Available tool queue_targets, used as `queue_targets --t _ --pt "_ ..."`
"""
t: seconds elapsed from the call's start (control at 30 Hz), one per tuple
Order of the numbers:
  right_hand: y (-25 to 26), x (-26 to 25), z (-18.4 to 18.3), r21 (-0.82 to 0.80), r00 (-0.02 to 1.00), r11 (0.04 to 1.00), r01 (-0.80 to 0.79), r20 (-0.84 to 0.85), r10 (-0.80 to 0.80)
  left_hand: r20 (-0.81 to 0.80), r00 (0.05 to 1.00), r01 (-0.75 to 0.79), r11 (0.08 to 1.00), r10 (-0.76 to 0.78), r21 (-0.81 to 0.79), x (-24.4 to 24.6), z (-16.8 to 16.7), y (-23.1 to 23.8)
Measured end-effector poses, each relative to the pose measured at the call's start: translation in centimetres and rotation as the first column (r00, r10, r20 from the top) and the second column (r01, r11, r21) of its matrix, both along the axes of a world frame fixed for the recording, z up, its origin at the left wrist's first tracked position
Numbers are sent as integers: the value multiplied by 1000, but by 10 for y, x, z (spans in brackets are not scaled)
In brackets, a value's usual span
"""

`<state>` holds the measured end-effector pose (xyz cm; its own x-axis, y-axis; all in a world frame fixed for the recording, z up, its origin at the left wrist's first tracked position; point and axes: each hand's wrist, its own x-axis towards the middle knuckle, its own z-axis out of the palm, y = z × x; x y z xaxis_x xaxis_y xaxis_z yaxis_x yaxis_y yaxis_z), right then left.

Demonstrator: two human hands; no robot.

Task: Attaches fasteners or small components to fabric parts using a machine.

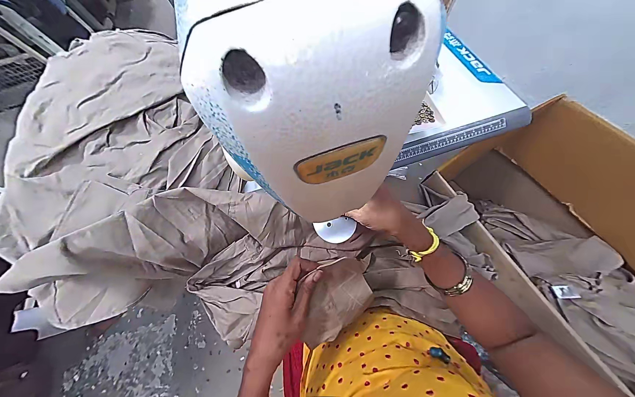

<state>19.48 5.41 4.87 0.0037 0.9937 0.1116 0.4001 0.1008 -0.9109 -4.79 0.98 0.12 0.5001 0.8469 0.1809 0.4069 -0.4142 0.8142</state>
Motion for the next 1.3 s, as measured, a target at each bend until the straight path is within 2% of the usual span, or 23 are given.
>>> queue_targets --t 0.07,0.13,0.23,0.33,0.4,0.47,0.57,0.77,0.83,0.9,0.97,1.03,1.1,1.2,1.23,1.3 --pt "-2 3 0 8 1000 1000 -24 1 24 49 998 43 999 -41 -31 1 9 7" --pt "-6 11 -3 3 998 998 -56 -32 56 77 997 15 996 -8 -88 8 22 20" --pt "-30 18 -6 -11 1000 1000 -28 6 28 30 999 -7 962 16 -274 15 41 44" --pt "-52 8 -9 -118 994 993 -24 -109 11 0 1000 -5 922 5 -387 24 49 60" --pt "-53 1 -15 -106 980 994 34 -189 -53 -9 1000 -20 900 18 -435 29 51 68" --pt "-46 -1 -17 -76 975 992 97 -194 -110 -47 997 -72 889 57 -452 34 55 77" --pt "-39 -2 -16 -69 976 989 130 -165 -139 -91 994 -90 920 60 -380 34 56 87" --pt "-41 2 -19 -17 981 999 47 -189 -49 -34 999 -50 916 40 -398 32 53 86" --pt "-34 16 -15 -17 998 999 36 -55 -37 6 999 -33 922 39 -387 30 47 86" --pt "-19 40 -9 66 955 979 195 212 -205 52 998 -19 926 42 -377 31 43 85" --pt "7 75 -17 291 771 918 269 506 -386 64 996 -28 920 57 -390 32 43 82" --pt "34 105 -27 401 598 897 184 678 -426 69 994 -44 913 79 -406 33 44 80" --pt "57 120 -32 386 491 914 126 776 -396 63 994 -53 909 87 -414 33 45 79" --pt "73 125 -39 353 400 933 70 847 -351 89 990 -57 896 106 -440 35 45 76" --pt "73 124 -42 353 395 934 57 851 -346 104 988 -56 895 113 -442 35 44 76" --pt "65 121 -46 381 460 922 63 809 -366 137 983 -50 892 124 -449 34 40 74"
